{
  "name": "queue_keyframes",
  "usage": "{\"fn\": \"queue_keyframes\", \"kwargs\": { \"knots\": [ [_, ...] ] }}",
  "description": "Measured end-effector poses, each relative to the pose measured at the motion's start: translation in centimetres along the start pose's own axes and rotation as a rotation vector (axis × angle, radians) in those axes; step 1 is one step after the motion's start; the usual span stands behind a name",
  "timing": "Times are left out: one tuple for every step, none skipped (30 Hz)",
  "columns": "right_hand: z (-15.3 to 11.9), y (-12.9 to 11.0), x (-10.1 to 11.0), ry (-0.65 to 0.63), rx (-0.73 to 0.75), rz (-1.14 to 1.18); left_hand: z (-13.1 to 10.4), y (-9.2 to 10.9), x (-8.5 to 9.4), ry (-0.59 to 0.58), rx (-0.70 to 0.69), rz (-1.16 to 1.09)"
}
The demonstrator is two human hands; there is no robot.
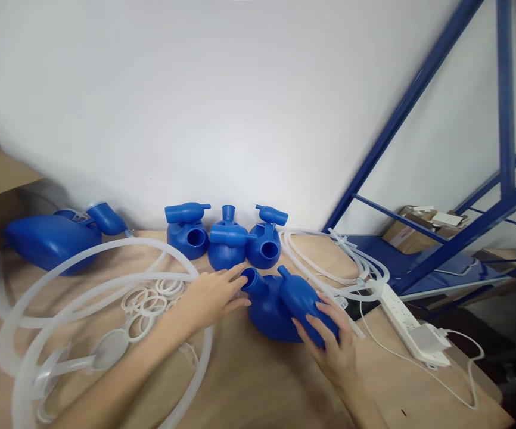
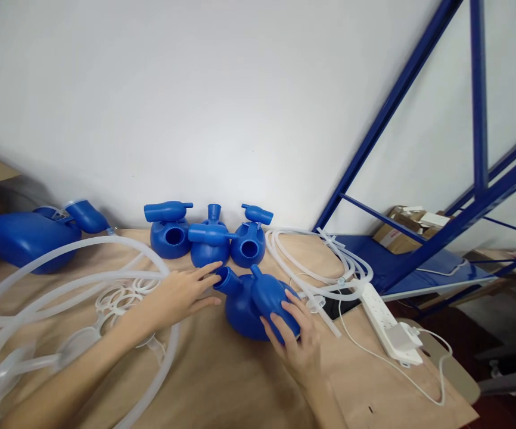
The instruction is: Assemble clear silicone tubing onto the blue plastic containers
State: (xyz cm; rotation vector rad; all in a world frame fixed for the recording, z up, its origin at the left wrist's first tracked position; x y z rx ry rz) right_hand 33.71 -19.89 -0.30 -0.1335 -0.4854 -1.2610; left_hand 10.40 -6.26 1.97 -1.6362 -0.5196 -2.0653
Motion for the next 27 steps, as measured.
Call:
{"fn": "queue_keyframes", "kwargs": {
  "knots": [
    [-0.1, 0.1, -0.4, 0.004, -0.020, -0.014, 0.1, 0.1, -0.2, -0.007, -0.008, -0.005],
    [0.1, 0.1, -0.9, -0.006, -0.039, -0.024, 0.1, 0.1, -0.3, -0.007, -0.019, -0.016],
    [0.4, 0.1, -1.4, -0.025, -0.055, -0.032, 0.2, 0.1, -0.3, 0.001, -0.029, -0.032],
    [0.9, 0.1, -1.9, -0.049, -0.071, -0.038, 0.2, 0.0, -0.4, 0.014, -0.041, -0.050],
    [1.5, 0.1, -2.3, -0.071, -0.087, -0.049, 0.2, 0.0, -0.4, 0.029, -0.054, -0.064],
    [2.0, 0.1, -2.7, -0.084, -0.102, -0.063, 0.2, 0.0, -0.4, 0.040, -0.067, -0.072],
    [2.4, 0.2, -3.0, -0.090, -0.110, -0.078, 0.1, 0.1, -0.4, 0.044, -0.078, -0.073],
    [2.8, 0.2, -3.1, -0.091, -0.114, -0.092, 0.1, 0.1, -0.3, 0.041, -0.081, -0.068],
    [3.0, 0.2, -3.3, -0.087, -0.117, -0.102, 0.1, 0.1, -0.2, 0.033, -0.076, -0.058],
    [3.2, 0.2, -3.3, -0.082, -0.116, -0.105, 0.1, 0.2, -0.1, 0.023, -0.067, -0.047],
    [3.2, 0.2, -3.3, -0.080, -0.115, -0.102, 0.1, 0.2, 0.0, 0.010, -0.059, -0.036],
    [3.1, 0.1, -3.4, -0.083, -0.119, -0.098, 0.1, 0.2, 0.1, -0.003, -0.056, -0.022],
    [3.1, 0.0, -3.5, -0.090, -0.127, -0.099, 0.1, 0.2, 0.3, -0.014, -0.060, -0.007],
    [3.1, -0.1, -3.6, -0.101, -0.137, -0.107, 0.1, 0.2, 0.3, -0.023, -0.072, 0.008],
    [3.1, -0.2, -3.9, -0.112, -0.146, -0.118, 0.2, 0.1, 0.4, -0.031, -0.086, 0.025],
    [3.1, -0.2, -4.2, -0.122, -0.153, -0.123, 0.2, 0.0, 0.4, -0.038, -0.097, 0.041],
    [3.3, -0.1, -4.6, -0.124, -0.165, -0.116, 0.1, -0.1, 0.4, -0.042, -0.104, 0.055],
    [3.4, 0.1, -5.1, -0.112, -0.180, -0.090, 0.1, -0.3, 0.5, -0.042, -0.107, 0.062],
    [3.5, 0.5, -5.5, -0.085, -0.207, -0.046, 0.0, -0.5, 0.5, -0.037, -0.108, 0.063],
    [3.5, 1.0, -5.8, -0.044, -0.247, 0.017, 0.0, -0.7, 0.6, -0.030, -0.108, 0.061],
    [3.4, 1.5, -6.1, 0.000, -0.296, 0.089, -0.1, -0.9, 0.7, -0.024, -0.107, 0.059],
    [3.1, 2.0, -6.4, 0.032, -0.355, 0.154, -0.2, -1.0, 0.8, -0.024, -0.107, 0.060],
    [2.6, 2.4, -6.7, 0.045, -0.423, 0.199, -0.3, -1.1, 0.8, -0.027, -0.109, 0.066],
    [1.9, 2.6, -7.0, 0.042, -0.485, 0.224, -0.3, -1.1, 0.8, -0.031, -0.110, 0.074],
    [1.0, 2.6, -7.2, 0.022, -0.549, 0.232, -0.4, -1.1, 0.8, -0.037, -0.111, 0.083],
    [0.0, 2.5, -7.5, -0.014, -0.615, 0.222, -0.4, -1.0, 0.7, -0.046, -0.113, 0.096],
    [-1.1, 2.3, -7.7, -0.066, -0.683, 0.195, -0.4, -0.9, 0.5, -0.057, -0.115, 0.111]
  ]
}}
Point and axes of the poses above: each hand's wrist, its own z-axis towards the middle knuckle, its own x-axis out of the back of the hand, y = z × x, the point moved 3 cm from there along z, towards the middle knuckle
